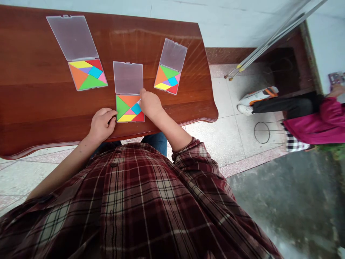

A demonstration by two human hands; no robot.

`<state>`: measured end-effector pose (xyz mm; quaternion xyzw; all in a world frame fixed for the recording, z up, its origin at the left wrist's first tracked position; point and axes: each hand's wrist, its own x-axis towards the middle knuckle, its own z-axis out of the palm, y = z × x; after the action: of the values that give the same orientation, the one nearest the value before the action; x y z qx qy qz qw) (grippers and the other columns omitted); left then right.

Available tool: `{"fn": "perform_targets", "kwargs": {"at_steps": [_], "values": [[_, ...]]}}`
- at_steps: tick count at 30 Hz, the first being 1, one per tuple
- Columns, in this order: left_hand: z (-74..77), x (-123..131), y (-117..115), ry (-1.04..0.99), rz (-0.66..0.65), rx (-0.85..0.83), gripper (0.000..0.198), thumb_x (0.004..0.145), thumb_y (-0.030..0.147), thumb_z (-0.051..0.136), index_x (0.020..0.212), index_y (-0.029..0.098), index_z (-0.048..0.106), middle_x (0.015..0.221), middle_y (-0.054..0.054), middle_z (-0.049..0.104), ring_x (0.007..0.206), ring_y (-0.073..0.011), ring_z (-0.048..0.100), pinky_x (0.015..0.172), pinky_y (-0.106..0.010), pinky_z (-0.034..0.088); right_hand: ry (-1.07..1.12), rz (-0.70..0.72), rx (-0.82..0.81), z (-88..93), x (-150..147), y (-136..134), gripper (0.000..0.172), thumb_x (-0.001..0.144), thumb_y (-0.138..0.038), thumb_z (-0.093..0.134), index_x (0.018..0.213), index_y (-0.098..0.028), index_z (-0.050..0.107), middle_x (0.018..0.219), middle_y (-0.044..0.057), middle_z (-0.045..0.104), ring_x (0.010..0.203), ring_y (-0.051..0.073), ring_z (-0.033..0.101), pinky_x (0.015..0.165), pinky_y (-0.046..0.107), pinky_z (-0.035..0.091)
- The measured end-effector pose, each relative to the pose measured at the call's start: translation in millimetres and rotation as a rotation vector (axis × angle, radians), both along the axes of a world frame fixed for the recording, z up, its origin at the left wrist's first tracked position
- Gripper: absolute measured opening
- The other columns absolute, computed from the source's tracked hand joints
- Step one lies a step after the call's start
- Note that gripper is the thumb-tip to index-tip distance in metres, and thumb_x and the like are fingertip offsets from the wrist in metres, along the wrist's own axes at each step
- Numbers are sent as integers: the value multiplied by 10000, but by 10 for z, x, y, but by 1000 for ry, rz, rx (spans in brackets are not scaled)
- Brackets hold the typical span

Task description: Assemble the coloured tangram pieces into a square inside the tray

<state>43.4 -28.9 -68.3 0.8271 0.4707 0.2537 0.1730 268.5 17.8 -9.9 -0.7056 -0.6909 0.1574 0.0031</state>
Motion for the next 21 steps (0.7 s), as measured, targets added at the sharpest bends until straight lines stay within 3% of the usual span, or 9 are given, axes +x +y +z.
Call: {"fn": "perform_targets", "kwargs": {"at_steps": [10, 16, 21], "values": [[33, 2, -8, 2, 7, -21, 292, 881, 200, 441, 1060, 172, 670, 1022, -91, 630, 963, -233, 582, 877, -385, 482, -12, 66, -18, -32, -38, 17, 233, 888, -138, 491, 1094, -142, 601, 1012, 132, 690, 953, 284, 636, 828, 405, 484], [23, 3, -8, -3, 5, -24, 296, 873, 196, 446, 1061, 163, 672, 1028, -100, 632, 968, -239, 580, 886, -389, 477, 36, 59, 24, 43, 108, 22, 228, 927, -185, 441, 1033, -159, 642, 975, 108, 700, 890, 245, 629, 791, 367, 472], [-13, -7, 5, 2, 5, -3, 291, 879, 205, 440, 1058, 173, 668, 1018, -94, 635, 957, -239, 584, 870, -388, 481, 80, 100, 59, -37, 220, 16, 259, 922, -147, 417, 1020, -170, 655, 1009, 100, 690, 938, 245, 623, 839, 373, 468]]}}
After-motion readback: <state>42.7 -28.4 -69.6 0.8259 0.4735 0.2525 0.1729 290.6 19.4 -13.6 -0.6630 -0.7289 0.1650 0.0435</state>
